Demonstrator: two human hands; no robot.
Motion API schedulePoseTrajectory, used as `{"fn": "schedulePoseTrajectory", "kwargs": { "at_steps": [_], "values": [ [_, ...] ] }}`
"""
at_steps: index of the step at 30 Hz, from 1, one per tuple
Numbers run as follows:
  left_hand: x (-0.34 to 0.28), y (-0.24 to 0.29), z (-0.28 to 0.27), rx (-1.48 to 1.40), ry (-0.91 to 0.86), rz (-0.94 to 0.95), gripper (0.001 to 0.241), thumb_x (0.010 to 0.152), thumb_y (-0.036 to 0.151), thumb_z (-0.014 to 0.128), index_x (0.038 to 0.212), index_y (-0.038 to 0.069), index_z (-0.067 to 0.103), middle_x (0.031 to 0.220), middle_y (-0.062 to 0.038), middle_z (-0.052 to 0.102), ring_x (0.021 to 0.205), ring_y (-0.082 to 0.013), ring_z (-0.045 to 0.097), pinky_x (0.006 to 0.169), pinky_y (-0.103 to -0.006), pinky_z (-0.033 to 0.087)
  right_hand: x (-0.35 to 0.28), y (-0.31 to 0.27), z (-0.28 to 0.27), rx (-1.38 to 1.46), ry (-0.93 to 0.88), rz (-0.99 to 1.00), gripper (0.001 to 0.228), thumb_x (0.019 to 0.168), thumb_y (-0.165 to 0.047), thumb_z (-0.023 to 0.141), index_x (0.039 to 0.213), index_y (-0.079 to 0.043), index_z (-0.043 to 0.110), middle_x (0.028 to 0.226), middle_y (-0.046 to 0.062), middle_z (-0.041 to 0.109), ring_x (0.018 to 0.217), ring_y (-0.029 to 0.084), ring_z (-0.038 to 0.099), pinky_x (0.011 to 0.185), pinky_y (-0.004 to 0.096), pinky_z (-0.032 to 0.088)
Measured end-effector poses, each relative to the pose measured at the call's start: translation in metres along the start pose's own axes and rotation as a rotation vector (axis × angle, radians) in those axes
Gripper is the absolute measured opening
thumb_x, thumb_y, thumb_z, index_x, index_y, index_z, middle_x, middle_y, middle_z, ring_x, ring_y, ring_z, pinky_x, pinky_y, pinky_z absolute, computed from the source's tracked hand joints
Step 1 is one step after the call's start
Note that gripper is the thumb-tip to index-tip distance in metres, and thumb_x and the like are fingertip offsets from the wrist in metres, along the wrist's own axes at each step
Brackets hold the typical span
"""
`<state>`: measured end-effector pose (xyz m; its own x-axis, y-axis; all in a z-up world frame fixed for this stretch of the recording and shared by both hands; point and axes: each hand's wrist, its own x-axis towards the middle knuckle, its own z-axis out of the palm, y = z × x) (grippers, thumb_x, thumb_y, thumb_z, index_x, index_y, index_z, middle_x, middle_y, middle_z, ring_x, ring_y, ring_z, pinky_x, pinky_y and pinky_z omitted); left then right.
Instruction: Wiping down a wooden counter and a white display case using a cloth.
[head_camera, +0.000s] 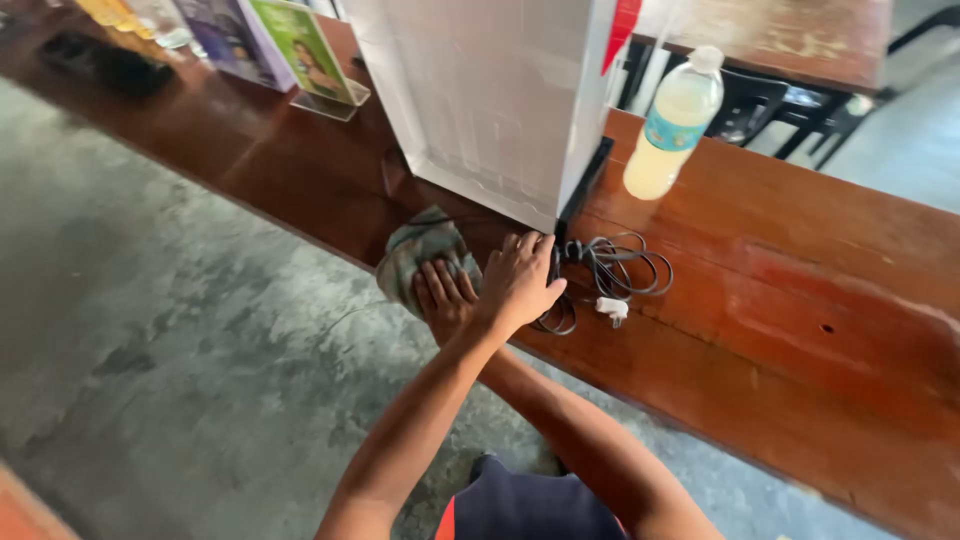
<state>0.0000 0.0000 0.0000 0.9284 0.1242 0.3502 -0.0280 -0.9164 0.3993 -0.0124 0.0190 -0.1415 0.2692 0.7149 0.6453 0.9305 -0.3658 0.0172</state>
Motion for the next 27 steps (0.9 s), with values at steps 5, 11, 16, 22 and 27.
{"fn": "schedulePoseTrajectory", "kwargs": {
  "at_steps": [5,11,16,22,27],
  "values": [
    [-0.011,-0.016,0.005,0.069,-0.042,-0.008,0.066,0.073,0.027,0.082,0.131,0.007,0.058,0.118,-0.013,0.064,0.117,-0.0374,0.057,0.092,-0.0570,0.046,-0.051,0.012,-0.043,0.342,-0.122,0.138,0.045,0.100,-0.014,0.052,0.145,-0.004,0.055,0.150,0.016,0.054,0.139,0.035,0.050,0.114,0.050,0.038],
    [-0.035,-0.063,0.006,0.038,0.027,-0.012,0.048,0.073,0.024,0.081,0.118,0.011,0.068,0.111,-0.009,0.071,0.110,-0.0339,0.062,0.095,-0.0560,0.045,-0.074,0.002,-0.126,0.200,-0.479,0.365,0.038,0.092,-0.014,0.058,0.128,-0.008,0.068,0.130,0.009,0.065,0.119,0.031,0.060,0.103,0.044,0.045],
    [-0.049,-0.078,-0.025,-0.045,-0.012,-0.109,0.035,0.074,0.026,0.082,0.103,0.012,0.073,0.107,-0.008,0.073,0.105,-0.0335,0.063,0.089,-0.0561,0.045,-0.092,0.001,-0.150,0.061,-0.068,0.131,0.051,0.077,-0.003,0.062,0.128,-0.001,0.069,0.129,0.014,0.064,0.118,0.033,0.060,0.103,0.047,0.047],
    [-0.110,-0.136,-0.057,-0.070,0.132,-0.175,0.025,0.073,0.021,0.081,0.095,0.012,0.074,0.098,-0.007,0.074,0.095,-0.0338,0.068,0.080,-0.0510,0.051,-0.114,0.017,-0.192,0.275,0.028,0.303,0.053,0.075,0.008,0.062,0.128,0.000,0.066,0.132,0.016,0.065,0.125,0.037,0.061,0.107,0.046,0.050],
    [-0.178,-0.207,-0.076,0.007,0.136,-0.363,0.021,0.078,0.018,0.081,0.093,0.009,0.069,0.094,-0.009,0.072,0.087,-0.0348,0.069,0.074,-0.0476,0.053,-0.129,0.048,-0.222,0.068,-0.026,0.585,0.057,0.073,0.005,0.062,0.129,-0.004,0.065,0.136,0.019,0.063,0.129,0.039,0.059,0.109,0.043,0.049]
  ]
}}
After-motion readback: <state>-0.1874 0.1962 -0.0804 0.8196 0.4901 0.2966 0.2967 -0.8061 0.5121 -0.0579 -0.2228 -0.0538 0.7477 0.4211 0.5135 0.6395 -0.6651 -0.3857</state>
